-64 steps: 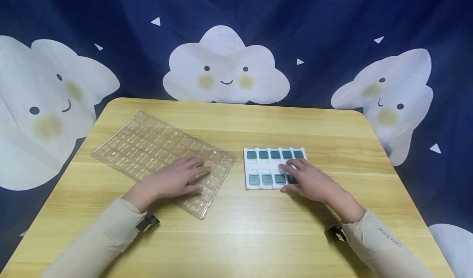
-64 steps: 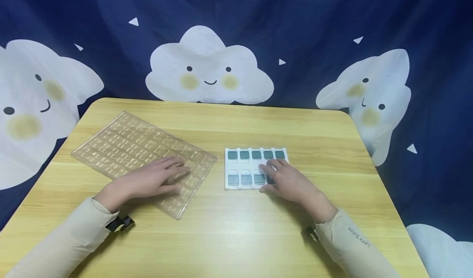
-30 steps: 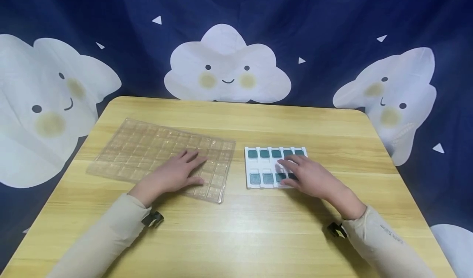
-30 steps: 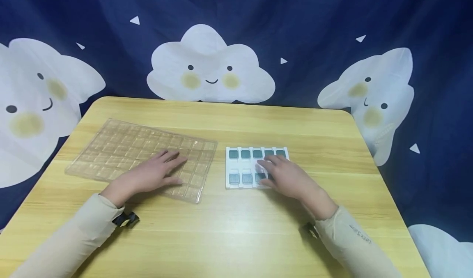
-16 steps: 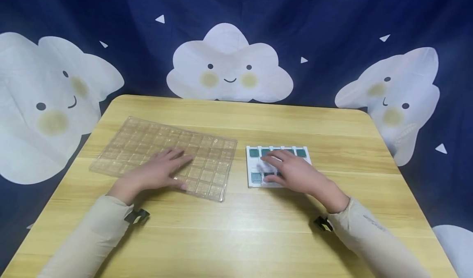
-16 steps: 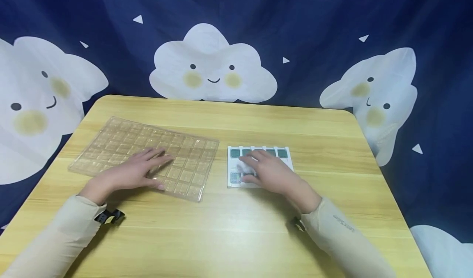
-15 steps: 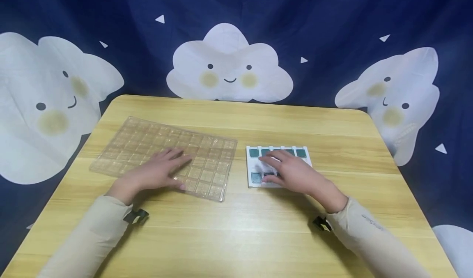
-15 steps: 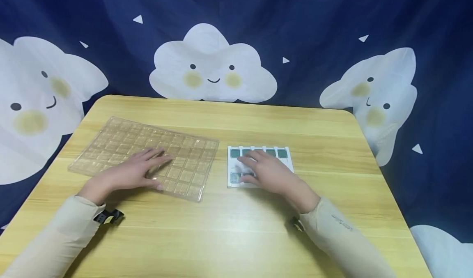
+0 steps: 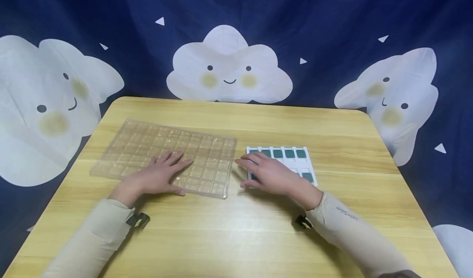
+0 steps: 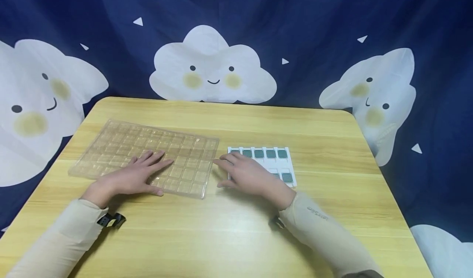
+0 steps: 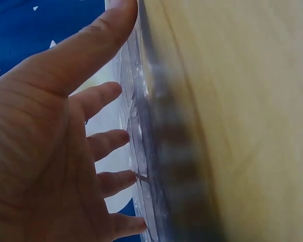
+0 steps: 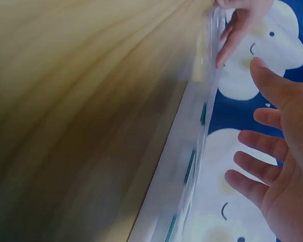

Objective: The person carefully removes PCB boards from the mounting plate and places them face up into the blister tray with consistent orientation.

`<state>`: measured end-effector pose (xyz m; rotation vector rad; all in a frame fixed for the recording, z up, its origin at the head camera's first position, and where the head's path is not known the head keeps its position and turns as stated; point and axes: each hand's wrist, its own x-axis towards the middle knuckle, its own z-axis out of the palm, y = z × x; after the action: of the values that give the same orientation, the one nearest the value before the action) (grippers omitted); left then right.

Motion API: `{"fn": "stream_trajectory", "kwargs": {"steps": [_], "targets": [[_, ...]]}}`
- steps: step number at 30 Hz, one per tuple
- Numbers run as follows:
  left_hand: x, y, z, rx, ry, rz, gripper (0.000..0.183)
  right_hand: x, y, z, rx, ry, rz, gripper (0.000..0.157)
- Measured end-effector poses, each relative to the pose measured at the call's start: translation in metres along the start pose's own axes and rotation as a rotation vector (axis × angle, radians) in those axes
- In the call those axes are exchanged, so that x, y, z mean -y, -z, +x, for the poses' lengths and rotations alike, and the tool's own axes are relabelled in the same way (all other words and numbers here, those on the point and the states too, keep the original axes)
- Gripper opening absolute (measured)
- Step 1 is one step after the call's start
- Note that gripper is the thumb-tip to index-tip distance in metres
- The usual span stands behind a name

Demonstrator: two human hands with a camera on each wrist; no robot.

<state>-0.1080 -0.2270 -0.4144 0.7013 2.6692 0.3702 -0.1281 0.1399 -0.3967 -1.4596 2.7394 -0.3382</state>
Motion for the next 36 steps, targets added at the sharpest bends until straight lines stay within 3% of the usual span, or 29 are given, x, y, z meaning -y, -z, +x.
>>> {"fn": "stream_trajectory", "kwargs": {"steps": [7, 15, 23, 28, 36], "targets": [[-0.004, -0.004, 0.002, -0.006, 0.015, 0.011, 0.097, 0.010, -0.008, 0.024, 0.044, 0.031, -0.005, 0.076], [-0.009, -0.006, 0.006, -0.024, 0.015, 0.038, 0.095, 0.021, -0.017, 0.042, 0.191, -0.039, 0.070, 0.086], [-0.015, -0.007, 0.012, -0.049, 0.043, 0.052, 0.096, 0.025, -0.021, 0.049, 0.279, -0.062, 0.027, 0.084], [-0.020, -0.008, 0.017, -0.051, 0.065, 0.058, 0.099, 0.022, -0.023, 0.049, 0.302, -0.043, -0.051, 0.076], [-0.027, -0.003, 0.026, -0.043, 0.056, 0.045, 0.097, 0.016, -0.021, 0.044, 0.320, -0.092, -0.087, 0.073]]}}
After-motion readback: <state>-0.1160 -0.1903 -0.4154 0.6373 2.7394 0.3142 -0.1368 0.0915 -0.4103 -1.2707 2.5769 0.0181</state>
